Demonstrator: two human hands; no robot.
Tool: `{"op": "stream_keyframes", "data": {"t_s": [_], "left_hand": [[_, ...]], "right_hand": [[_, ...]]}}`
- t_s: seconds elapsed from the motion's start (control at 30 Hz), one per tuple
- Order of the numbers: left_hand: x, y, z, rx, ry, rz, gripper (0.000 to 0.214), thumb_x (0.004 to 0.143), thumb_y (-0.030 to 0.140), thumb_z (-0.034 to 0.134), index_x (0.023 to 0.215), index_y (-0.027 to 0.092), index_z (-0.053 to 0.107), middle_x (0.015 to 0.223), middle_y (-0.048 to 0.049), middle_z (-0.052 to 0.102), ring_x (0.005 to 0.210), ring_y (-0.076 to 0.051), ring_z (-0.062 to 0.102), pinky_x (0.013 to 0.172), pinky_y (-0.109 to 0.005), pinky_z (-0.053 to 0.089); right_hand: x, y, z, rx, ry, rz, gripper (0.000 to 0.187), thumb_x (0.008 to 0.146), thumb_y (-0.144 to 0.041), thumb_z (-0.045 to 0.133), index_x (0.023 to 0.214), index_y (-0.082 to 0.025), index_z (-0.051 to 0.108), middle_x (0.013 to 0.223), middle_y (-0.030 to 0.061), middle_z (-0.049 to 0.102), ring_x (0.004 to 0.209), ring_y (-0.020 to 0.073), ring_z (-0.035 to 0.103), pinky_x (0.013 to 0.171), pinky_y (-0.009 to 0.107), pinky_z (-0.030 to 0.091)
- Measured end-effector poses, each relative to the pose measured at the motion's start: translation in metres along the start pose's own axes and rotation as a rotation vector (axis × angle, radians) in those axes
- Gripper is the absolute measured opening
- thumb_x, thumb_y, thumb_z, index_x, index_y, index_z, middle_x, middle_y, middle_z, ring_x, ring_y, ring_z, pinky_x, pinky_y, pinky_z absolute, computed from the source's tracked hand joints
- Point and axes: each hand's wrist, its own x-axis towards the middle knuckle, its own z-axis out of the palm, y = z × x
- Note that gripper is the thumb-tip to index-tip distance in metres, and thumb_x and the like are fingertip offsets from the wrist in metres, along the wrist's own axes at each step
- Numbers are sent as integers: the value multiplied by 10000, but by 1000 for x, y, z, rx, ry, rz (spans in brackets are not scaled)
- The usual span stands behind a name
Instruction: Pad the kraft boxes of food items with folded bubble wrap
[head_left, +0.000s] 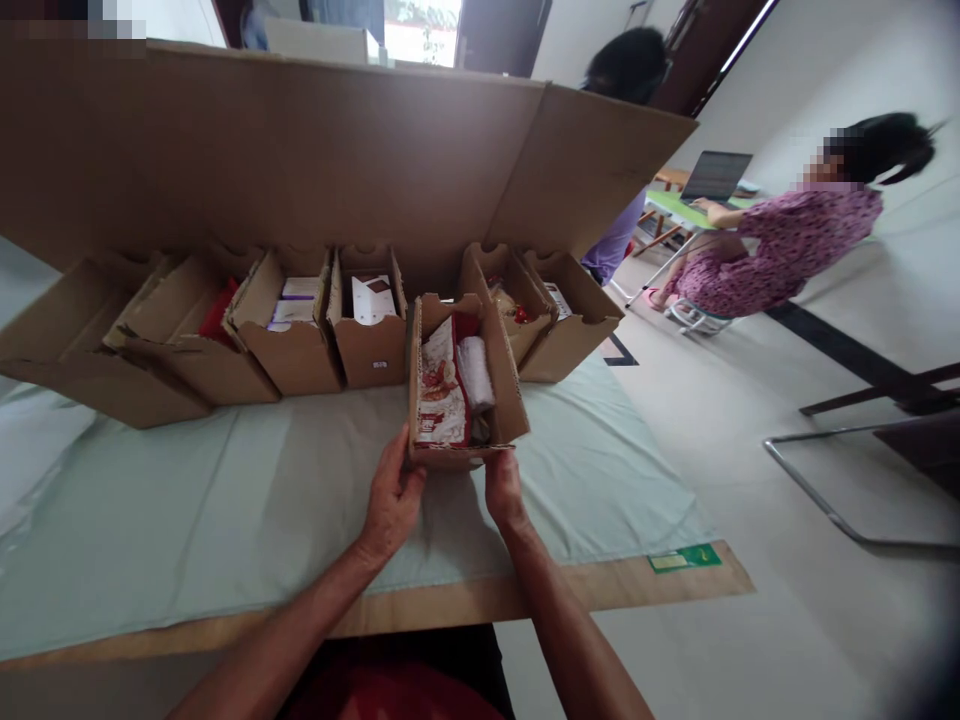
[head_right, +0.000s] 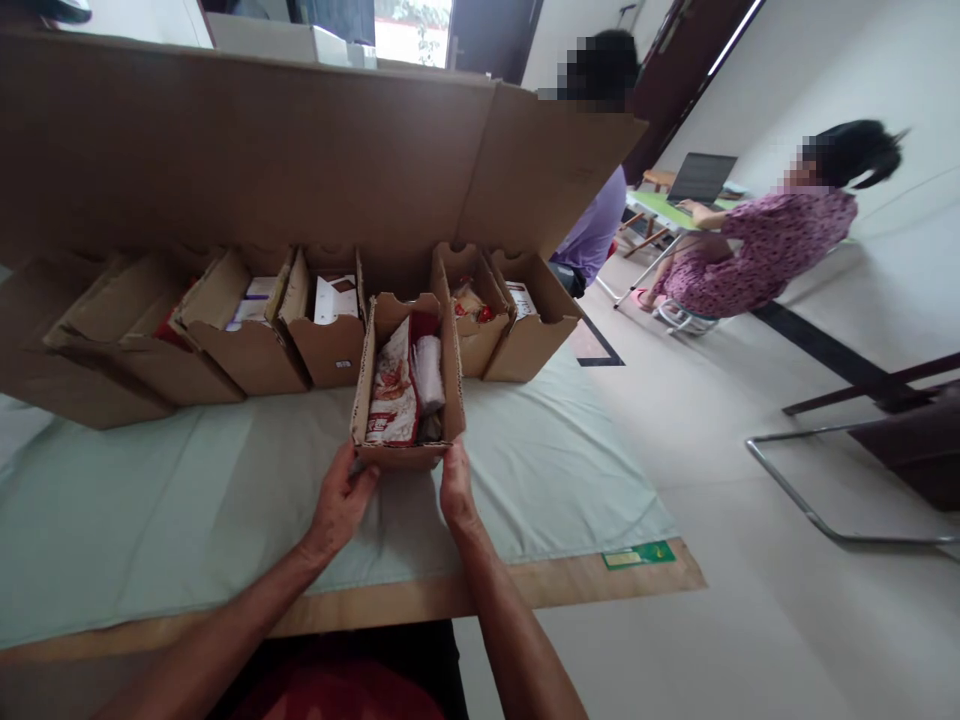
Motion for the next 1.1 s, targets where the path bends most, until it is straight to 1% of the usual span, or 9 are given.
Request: {"op": "stream_keyframes", "data": {"t_s": [0.1,0.2,0.3,0.43,0.5,0.67,0.8,0.97,1.1], "left_hand": [[24,0,-7,-11,22,-10,550,923,260,584,1467,237,506,1431,-109,596,1383,-282,521,1134,-465,471],[40,3,-6,-55,30,-3,625,920,276,585,1523,235,428,1516,-120,526,1430,-273,480,1130,-440,480],[38,6,-1,-92,13,6,693,918,291,584,1566,237,345,1591,-140,434,1456,-275,452,1136,-451,477],[25,2,6,-56,-11,-43,711,886,272,597,1555,249,356,1597,-143,409,1449,-294,452,1107,-470,502],[31,0,11,-60,-16,-53,742,864,258,600,1560,243,342,1609,-145,388,1442,-301,459,1116,-477,493],[83,3,24,-82,-37,-93,840,786,225,631,1566,197,319,1639,-170,341,1480,-347,406,1179,-532,413],[113,0,29,-47,-36,-64,871,753,216,637,1563,163,322,1633,-193,349,1496,-357,381,1190,-540,392],[122,-12,29,-7,-8,-20,846,749,213,664,1542,192,369,1598,-180,409,1465,-356,423,1169,-544,410],[113,-16,23,32,12,-6,804,763,198,662,1524,191,402,1547,-179,471,1416,-353,479,1136,-551,434]], "right_hand": [[28,-19,14,-28,-60,-48,714,972,-732,329,1381,-219,611,1330,116,675,1333,295,569,1118,487,465],[50,-33,16,-69,-94,-57,685,982,-715,319,1345,-223,629,1378,111,650,1322,276,564,1118,473,456],[45,-35,8,-169,-11,-10,611,1002,-651,334,1310,-220,639,1375,123,644,1244,266,602,1011,450,518],[21,-25,5,-261,15,49,517,937,-533,548,1329,-202,617,1241,137,687,942,229,674,777,374,579],[25,-20,10,-257,3,50,550,877,-493,631,1339,-195,605,1199,139,691,874,221,672,703,355,580],[72,-5,25,-117,-40,48,755,781,-543,691,1411,-157,539,1421,220,569,1154,316,660,874,453,595],[92,8,32,-49,-65,69,847,739,-602,720,1439,-166,523,1494,222,518,1304,360,580,983,507,561],[93,13,30,-50,-63,72,828,728,-617,721,1411,-182,546,1486,214,529,1327,359,558,969,501,559],[89,-4,17,-127,-53,45,706,777,-578,680,1349,-174,588,1397,209,598,1204,323,638,830,420,586]]}}
